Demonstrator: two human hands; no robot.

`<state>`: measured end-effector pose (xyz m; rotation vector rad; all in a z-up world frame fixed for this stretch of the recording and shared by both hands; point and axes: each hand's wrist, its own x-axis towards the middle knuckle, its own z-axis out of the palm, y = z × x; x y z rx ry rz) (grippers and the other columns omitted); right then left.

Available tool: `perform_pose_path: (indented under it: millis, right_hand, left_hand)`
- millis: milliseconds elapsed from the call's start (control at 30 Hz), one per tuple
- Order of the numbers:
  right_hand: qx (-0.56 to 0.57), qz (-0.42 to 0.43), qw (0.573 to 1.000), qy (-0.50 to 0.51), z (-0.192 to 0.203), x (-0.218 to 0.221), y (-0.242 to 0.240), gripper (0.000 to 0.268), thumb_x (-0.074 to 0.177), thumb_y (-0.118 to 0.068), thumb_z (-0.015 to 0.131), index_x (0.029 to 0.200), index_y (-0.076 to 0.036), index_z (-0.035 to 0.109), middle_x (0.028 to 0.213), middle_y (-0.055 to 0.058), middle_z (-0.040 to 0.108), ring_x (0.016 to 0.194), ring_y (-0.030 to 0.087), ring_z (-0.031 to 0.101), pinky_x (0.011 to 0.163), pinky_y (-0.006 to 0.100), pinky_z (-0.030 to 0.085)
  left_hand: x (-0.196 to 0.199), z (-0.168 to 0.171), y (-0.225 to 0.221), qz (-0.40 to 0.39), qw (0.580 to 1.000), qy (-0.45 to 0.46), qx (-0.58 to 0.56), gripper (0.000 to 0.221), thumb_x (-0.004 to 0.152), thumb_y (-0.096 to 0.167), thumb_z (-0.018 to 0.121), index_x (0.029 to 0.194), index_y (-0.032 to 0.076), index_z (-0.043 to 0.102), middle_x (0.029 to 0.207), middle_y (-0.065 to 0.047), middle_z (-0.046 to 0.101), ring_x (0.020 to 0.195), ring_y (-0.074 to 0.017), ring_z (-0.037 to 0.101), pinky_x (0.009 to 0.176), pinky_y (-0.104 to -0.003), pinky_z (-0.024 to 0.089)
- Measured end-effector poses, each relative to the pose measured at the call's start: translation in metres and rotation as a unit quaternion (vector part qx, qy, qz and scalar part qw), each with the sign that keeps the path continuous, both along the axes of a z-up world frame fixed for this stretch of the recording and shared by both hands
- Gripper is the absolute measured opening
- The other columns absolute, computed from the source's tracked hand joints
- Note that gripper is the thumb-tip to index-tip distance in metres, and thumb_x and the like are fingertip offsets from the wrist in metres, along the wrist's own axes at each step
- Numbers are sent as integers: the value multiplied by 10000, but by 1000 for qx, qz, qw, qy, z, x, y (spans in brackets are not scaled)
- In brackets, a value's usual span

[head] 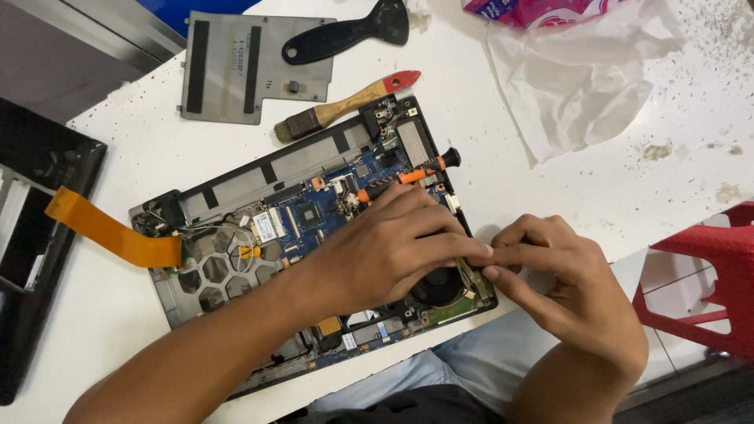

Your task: The person is unscrewing a component and then carefully connecting a small ribbon cable or wire to the motherboard near the cooling fan of a laptop.

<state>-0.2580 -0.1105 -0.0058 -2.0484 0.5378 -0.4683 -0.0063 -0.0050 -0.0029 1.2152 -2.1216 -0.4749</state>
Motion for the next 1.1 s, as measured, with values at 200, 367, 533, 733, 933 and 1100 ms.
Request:
perform_pose_path:
  millis: [200, 367, 533, 733, 933, 1100]
  right_hand:
    - [-35, 27, 999, 20, 4, 2, -2, 98, 968, -223, 764, 990, -138, 808, 923, -24, 730, 828, 144, 661, 886, 319, 470]
    - [-46, 36, 997, 54, 7, 4, 1, 116, 948, -274, 790, 1002, -182, 744, 884, -65, 686, 799, 108, 647, 909, 311, 412]
    - [-21, 10, 998, 51, 6, 6, 7, 42, 931, -209, 772, 912, -208, 734, 857, -90, 692, 780, 93, 631, 933, 312, 385]
    - [9, -8, 999, 50, 4, 7, 10, 44, 904, -175, 760, 874, -206, 751, 824, -82, 671, 772, 89, 604, 932, 310, 368]
    - [8, -16, 999, 47, 8, 9, 11, 71, 896, -162, 769, 843, -208, 763, 812, -102, 718, 737, 65, 603, 929, 294, 384]
    - [16, -17, 999, 41, 11, 9, 10, 59, 883, -147, 791, 863, -202, 789, 809, -100, 747, 744, 59, 651, 930, 276, 385]
  left_hand:
    - [0, 1, -1, -4, 1000, 1, 4, 443, 1037, -139, 665, 1378, 141, 700, 1177, -71, 703, 1055, -307, 597, 935, -462, 430]
    - [1, -1, 0, 1, 1000, 17, 0, 433, 1043, -137, 701, 1391, 120, 682, 1156, -88, 701, 1036, -306, 609, 948, -462, 444]
    - [1, 0, -1, -6, 1000, 17, 15, 406, 1035, -35, 777, 1406, 101, 681, 1203, -107, 704, 1115, -321, 630, 1005, -481, 481]
    - [-1, -1, -2, 2, 1000, 21, 18, 333, 1073, 73, 765, 1398, 75, 690, 1208, -96, 720, 1119, -321, 627, 1008, -480, 486]
    - [-2, 1, -4, 4, 1000, 21, 9, 176, 1049, 48, 770, 1221, 69, 737, 1123, -76, 688, 1049, -314, 602, 946, -475, 456]
    - [-3, 1, -4, 3, 1000, 18, 1, 226, 955, -42, 853, 1115, 70, 740, 1092, -73, 693, 1048, -313, 605, 951, -468, 492]
